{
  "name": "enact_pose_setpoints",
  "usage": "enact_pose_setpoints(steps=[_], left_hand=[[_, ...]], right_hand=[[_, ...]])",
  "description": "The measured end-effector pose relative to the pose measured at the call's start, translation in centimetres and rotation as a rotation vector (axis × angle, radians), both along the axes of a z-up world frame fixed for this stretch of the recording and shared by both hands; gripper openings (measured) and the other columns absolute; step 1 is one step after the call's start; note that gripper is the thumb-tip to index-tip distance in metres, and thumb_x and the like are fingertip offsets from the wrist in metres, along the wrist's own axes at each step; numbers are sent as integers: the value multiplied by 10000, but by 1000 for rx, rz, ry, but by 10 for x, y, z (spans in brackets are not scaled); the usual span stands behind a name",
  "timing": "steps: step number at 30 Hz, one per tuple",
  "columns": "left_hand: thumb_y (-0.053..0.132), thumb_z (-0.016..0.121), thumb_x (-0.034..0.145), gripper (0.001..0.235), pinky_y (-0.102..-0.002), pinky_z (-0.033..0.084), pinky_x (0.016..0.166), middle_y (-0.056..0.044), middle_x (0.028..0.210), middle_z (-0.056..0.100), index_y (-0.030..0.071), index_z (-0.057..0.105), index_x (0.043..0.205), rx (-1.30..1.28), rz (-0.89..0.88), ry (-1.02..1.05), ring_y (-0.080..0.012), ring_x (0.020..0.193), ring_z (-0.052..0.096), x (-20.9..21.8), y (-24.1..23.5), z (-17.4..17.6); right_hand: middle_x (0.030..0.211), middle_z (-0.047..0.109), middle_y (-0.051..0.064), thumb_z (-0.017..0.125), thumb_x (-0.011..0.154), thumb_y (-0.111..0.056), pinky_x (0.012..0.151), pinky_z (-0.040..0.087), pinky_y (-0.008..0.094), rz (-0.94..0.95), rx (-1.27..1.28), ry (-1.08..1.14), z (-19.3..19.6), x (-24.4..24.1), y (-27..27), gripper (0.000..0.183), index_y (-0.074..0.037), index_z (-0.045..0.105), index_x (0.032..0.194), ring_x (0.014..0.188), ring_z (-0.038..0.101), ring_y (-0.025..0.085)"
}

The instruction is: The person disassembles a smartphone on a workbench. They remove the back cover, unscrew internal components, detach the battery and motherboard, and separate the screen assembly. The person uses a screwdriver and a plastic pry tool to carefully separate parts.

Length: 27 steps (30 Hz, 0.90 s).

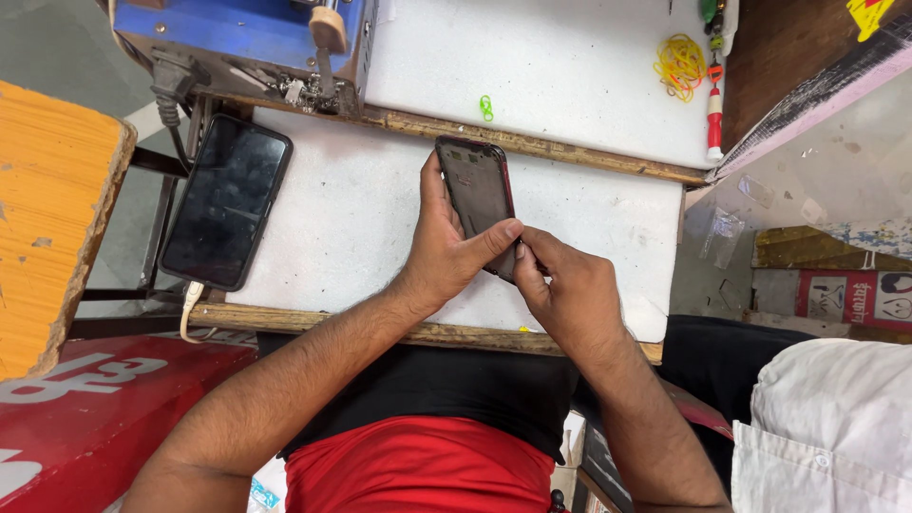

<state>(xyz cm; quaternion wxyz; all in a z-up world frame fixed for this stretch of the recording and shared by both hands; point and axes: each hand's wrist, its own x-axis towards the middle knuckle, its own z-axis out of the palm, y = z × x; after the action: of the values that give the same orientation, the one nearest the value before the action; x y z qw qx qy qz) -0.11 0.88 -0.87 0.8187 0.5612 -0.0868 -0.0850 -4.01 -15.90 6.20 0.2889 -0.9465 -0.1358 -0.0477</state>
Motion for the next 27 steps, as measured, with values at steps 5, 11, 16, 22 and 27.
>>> enact_pose_setpoints(steps=[5, 11, 16, 22, 27], left_hand=[[433, 799, 920, 1159, -470, 467, 1231, -230, 1478, 385, 42, -40, 1617, 21, 16, -34, -292, 1460, 445, 1, -1, -5], [469, 802, 900, 1175, -474, 459, 1242, -234, 1493, 396, 50, -22, 1626, 44, 18, -29, -300, 1484, 437, 1, 0, -10], [457, 816, 891, 1193, -479, 408, 1276, -226, 1528, 378, 62, -30, 1635, 48, 48, -68, -304, 1505, 410, 1, -1, -11], [414, 806, 922, 1158, -471, 391, 1297, -211, 1555, 364, 83, -28, 1653, 55, 48, -90, -295, 1522, 399, -2, -3, -19], [354, 802, 946, 1120, -472, 386, 1303, -210, 1565, 352, 89, -24, 1655, 76, 42, -96, -295, 1528, 395, -1, -3, -19]], right_hand=[[914, 784, 145, 671, 989, -121, 640, 636, 325, 17, -20, -35, 0, 2, 2, 221, -30, 723, 1184, 771, 786, 245], [935, 791, 133, 668, 1008, -126, 653, 643, 310, 2, -41, -39, -1, 4, 5, 184, -41, 731, 1159, 794, 793, 229], [923, 780, 135, 670, 1003, -130, 666, 641, 309, -10, -3, -53, 7, 3, 10, 237, -30, 715, 1213, 800, 790, 226], [882, 786, 116, 701, 987, -134, 641, 627, 317, -42, -35, -54, 12, 8, 13, 168, -68, 747, 1135, 758, 787, 219], [965, 774, 148, 665, 980, -98, 654, 635, 300, -37, 91, -4, 16, 8, 12, 307, -16, 706, 1273, 770, 789, 205]])
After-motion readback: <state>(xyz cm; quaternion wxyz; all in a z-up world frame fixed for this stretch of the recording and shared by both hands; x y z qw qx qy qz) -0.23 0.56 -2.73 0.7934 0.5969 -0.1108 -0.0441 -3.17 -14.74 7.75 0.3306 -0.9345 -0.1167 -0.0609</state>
